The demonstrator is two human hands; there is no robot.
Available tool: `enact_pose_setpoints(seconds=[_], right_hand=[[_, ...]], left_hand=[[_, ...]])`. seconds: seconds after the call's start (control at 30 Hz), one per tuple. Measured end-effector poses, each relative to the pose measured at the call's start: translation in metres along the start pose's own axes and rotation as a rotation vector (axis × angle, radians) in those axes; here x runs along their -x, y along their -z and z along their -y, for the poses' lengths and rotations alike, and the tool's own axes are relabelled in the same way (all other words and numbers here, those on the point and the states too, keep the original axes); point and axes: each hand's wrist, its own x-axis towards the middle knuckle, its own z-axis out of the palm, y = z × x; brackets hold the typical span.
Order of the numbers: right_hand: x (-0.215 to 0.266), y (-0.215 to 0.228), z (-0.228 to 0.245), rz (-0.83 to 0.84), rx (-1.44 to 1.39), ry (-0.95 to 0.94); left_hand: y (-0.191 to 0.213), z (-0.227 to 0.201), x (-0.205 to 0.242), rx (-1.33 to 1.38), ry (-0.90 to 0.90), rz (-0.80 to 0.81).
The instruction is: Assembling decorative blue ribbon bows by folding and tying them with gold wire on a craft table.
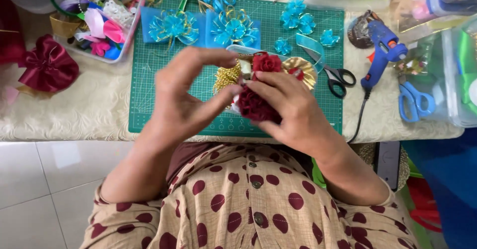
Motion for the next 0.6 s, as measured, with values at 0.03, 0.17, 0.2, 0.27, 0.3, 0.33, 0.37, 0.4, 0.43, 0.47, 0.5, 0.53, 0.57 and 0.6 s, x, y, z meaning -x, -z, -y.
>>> enact_pose_setpoints(seconds=[0.03, 0.17, 0.2, 0.27, 0.3, 0.33, 0.37, 0.4, 0.43, 0.47, 0.5, 0.53, 0.57, 0.6], right_hand=[[-0.003, -0.007, 0.000, -0.120, -0.047, 0.028], [0.011, -0.004, -0.014, -0.259, -0.370, -0.149], [0.019, -0.006, -0.023, -0.373, -0.597, -0.289], [0.030, -0.009, -0.038, -0.485, -0.822, -0.430], [0.034, -0.009, -0.046, -0.575, -0.980, -0.439], [0.037, -0.009, -0.054, -0.665, -1.139, -0.446], [0.035, -0.004, -0.053, -0.665, -1.140, -0.447], [0.033, 0.000, -0.053, -0.655, -1.141, -0.423], [0.032, 0.005, -0.053, -0.646, -1.142, -0.401], [0.031, 0.009, -0.053, -0.647, -1.142, -0.403], [0.031, 0.013, -0.052, -0.698, -0.995, -0.393], [0.032, 0.017, -0.051, -0.746, -0.846, -0.384], [0.026, 0.018, -0.045, -0.749, -0.845, -0.387], [0.020, 0.020, -0.038, -0.698, -0.638, -0.308]], left_hand=[[-0.003, 0.005, 0.008, -0.031, 0.052, 0.054], [-0.015, 0.023, 0.035, -0.084, 0.102, 0.072], [-0.016, 0.024, 0.040, -0.086, 0.100, 0.057], [-0.016, 0.026, 0.044, -0.090, 0.094, 0.042], [-0.016, 0.026, 0.045, -0.083, 0.075, 0.014], [-0.016, 0.027, 0.045, -0.076, 0.056, -0.015], [-0.017, 0.027, 0.046, -0.076, 0.056, -0.014], [-0.017, 0.028, 0.047, -0.086, 0.038, -0.030], [-0.018, 0.028, 0.047, -0.095, 0.020, -0.044], [-0.020, 0.028, 0.045, -0.094, 0.021, -0.043], [-0.021, 0.027, 0.043, -0.124, -0.017, -0.036], [-0.022, 0.026, 0.041, -0.153, -0.054, -0.029], [-0.023, 0.024, 0.038, -0.151, -0.054, -0.026], [-0.023, 0.021, 0.035, -0.193, -0.088, 0.028]])
